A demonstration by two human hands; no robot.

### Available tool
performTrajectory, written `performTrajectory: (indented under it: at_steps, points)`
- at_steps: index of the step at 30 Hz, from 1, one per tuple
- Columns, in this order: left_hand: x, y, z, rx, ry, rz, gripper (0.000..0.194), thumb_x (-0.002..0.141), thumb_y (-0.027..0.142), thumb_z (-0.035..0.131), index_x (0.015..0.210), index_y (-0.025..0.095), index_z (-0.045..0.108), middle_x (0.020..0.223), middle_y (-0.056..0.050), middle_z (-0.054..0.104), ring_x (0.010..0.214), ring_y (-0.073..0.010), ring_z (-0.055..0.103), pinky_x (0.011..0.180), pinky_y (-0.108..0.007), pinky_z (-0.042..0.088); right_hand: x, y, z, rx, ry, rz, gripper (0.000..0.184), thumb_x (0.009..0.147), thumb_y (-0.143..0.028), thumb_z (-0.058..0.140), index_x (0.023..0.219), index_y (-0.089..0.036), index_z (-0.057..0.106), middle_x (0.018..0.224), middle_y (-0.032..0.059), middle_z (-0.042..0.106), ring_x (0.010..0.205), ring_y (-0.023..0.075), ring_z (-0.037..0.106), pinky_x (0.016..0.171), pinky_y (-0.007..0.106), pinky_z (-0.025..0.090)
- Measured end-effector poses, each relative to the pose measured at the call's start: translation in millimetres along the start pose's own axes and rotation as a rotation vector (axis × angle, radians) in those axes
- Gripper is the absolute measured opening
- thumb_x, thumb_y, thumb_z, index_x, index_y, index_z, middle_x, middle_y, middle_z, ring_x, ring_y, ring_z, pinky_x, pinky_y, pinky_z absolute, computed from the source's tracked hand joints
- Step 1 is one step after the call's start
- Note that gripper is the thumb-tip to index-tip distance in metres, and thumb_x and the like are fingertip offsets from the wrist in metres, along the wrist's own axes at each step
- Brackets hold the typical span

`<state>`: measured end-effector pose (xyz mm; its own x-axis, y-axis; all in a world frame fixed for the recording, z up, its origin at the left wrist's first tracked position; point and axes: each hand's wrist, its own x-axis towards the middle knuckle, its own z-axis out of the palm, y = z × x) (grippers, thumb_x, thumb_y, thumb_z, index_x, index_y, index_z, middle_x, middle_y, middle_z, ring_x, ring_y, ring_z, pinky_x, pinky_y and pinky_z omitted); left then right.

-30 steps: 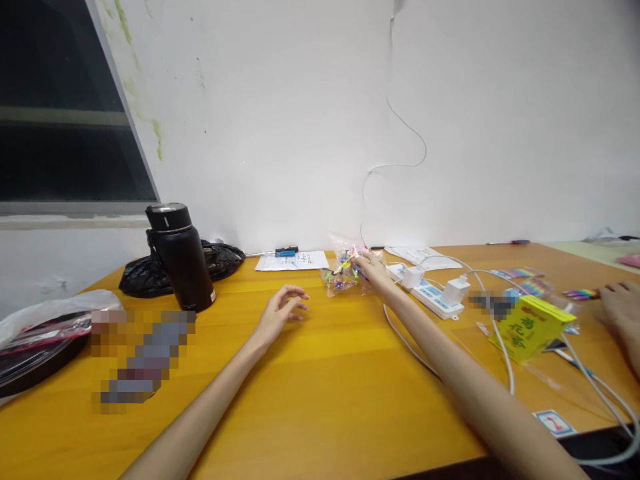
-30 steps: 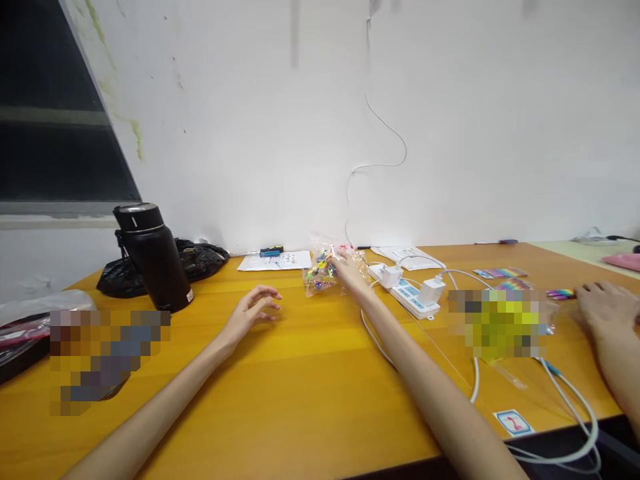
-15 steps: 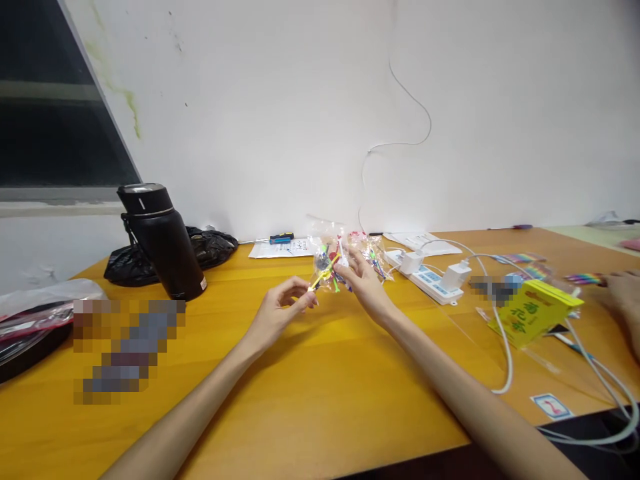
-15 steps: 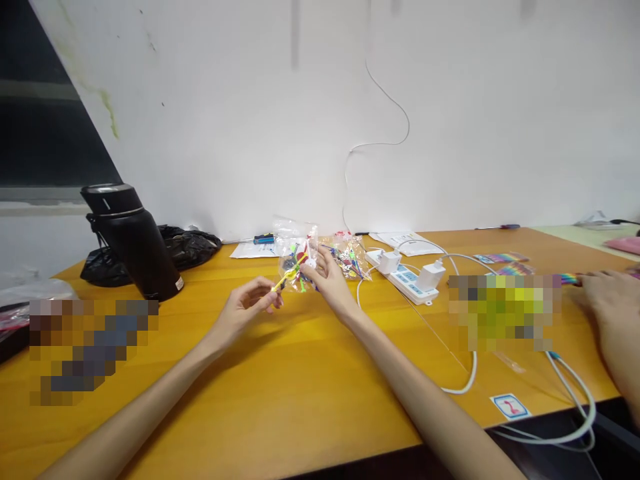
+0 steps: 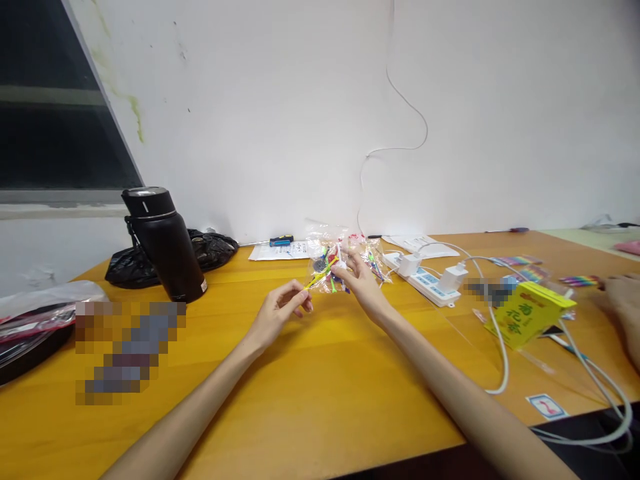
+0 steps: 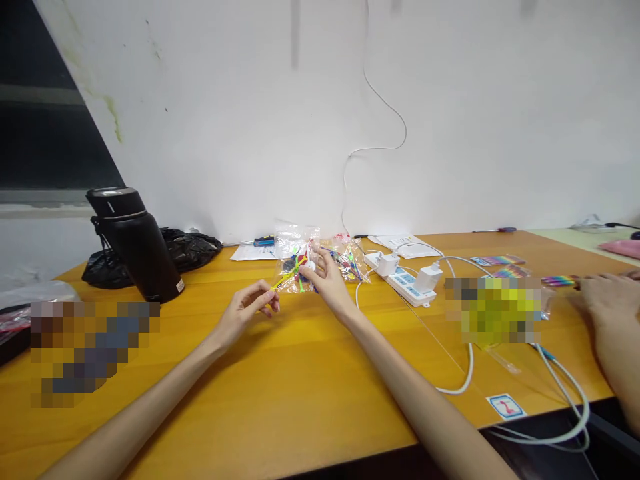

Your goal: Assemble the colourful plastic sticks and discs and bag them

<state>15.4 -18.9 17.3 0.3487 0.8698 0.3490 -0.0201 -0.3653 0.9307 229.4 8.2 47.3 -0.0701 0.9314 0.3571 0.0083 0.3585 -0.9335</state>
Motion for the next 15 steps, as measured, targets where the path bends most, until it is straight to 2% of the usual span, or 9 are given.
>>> performTrajectory:
  at_steps: [7, 10, 15]
  points:
    - [1, -5, -0.9, 0.106, 0.020, -0.004, 0.034, 0.096, 0.050, 0.054, 0.091, 0.018, 0.064, 0.084, -0.005, 0.070, 0.081, -0.0174, 0.065, 0.072, -0.027, 0.050, 7, 14, -3, 0.000, 0.032, 0.003, 0.062, 0.079, -0.042, 0.074, 0.134, -0.027, 0.051, 0.141, 0.0079, 0.060, 0.133, 0.0238, 0.054, 0.107, 0.038, 0.048]
    - [-2, -3, -0.7, 0.217, 0.022, -0.016, 0.035, 0.097, 0.050, 0.051, 0.091, 0.019, 0.065, 0.083, -0.004, 0.071, 0.078, -0.0175, 0.066, 0.068, -0.026, 0.048, 13, 18, -10, -0.017, 0.074, 0.028, 0.063, 0.078, -0.044, 0.072, 0.134, -0.024, 0.051, 0.133, 0.0089, 0.065, 0.123, 0.0242, 0.061, 0.100, 0.036, 0.051]
    - [-7, -1, -0.7, 0.372, -0.051, -0.010, 0.030, 0.099, 0.042, 0.049, 0.087, 0.021, 0.066, 0.083, -0.003, 0.074, 0.078, -0.0177, 0.067, 0.070, -0.026, 0.047, 43, 12, -39, -0.140, 0.258, 0.070, 0.065, 0.077, -0.041, 0.069, 0.134, -0.019, 0.050, 0.121, 0.0110, 0.069, 0.104, 0.0240, 0.067, 0.087, 0.035, 0.054]
